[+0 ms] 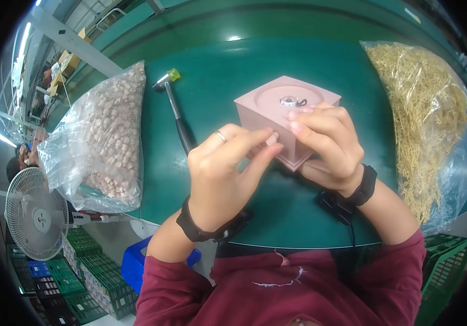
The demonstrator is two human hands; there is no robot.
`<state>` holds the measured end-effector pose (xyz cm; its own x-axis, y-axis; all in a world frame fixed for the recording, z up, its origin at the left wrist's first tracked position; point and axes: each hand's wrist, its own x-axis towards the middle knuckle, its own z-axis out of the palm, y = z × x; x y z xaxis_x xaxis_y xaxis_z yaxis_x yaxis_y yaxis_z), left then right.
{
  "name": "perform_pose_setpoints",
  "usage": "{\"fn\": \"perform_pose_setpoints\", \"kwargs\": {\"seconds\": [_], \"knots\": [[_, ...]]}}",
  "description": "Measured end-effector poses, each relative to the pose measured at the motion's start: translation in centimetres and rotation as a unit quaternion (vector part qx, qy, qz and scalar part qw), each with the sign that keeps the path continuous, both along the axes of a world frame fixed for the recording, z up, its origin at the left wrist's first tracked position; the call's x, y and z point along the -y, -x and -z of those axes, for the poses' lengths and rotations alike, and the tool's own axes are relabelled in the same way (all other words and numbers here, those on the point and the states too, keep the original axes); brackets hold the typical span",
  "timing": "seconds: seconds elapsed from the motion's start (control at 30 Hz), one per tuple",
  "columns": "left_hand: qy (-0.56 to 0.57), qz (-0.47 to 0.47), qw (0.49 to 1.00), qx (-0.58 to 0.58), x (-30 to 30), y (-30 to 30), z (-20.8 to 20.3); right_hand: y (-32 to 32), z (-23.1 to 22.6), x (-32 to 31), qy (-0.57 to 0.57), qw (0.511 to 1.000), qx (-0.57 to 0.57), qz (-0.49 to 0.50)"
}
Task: The person picks up a gold-colored sign and a pink peg, then presses the sign into the front of a pink box and inserts the peg into the side. The person then places the completed box into a green crate and repeats the process.
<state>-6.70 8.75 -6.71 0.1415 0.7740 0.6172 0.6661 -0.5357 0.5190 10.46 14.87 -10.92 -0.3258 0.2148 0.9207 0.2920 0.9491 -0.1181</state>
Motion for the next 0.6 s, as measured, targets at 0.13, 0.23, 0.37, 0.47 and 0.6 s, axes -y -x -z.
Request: {"fn": "perform_pose_setpoints", "kwargs": {"seconds": [0.13, 0.23, 0.37, 0.47, 0.6], "knots": [[-0.022, 0.006, 1.0, 0.001, -0.3, -0.2, 0.5, -0.3, 0.1, -0.4, -0.013, 1.0, 0.003, -0.014], [-0.035, 0.002, 0.999, -0.026, -0.2, -0.3, 0.5, -0.3, -0.1, -0.1, -0.014, 1.0, 0.01, -0.013], [-0.017, 0.025, 0.999, 0.032, -0.7, -0.2, 0.7, -0.5, -0.8, 0.5, 0.004, 1.0, 0.015, 0.006], [-0.075, 0.046, 0.996, 0.031, -1.0, 0.3, 0.6, -0.3, -1.6, 1.0, 0.058, 0.998, -0.001, 0.021], [-0.084, 0.033, 0.996, 0.012, 0.0, 0.0, 0.0, -0.8, -1.4, 0.9, 0.069, 0.997, 0.013, -0.015]]}}
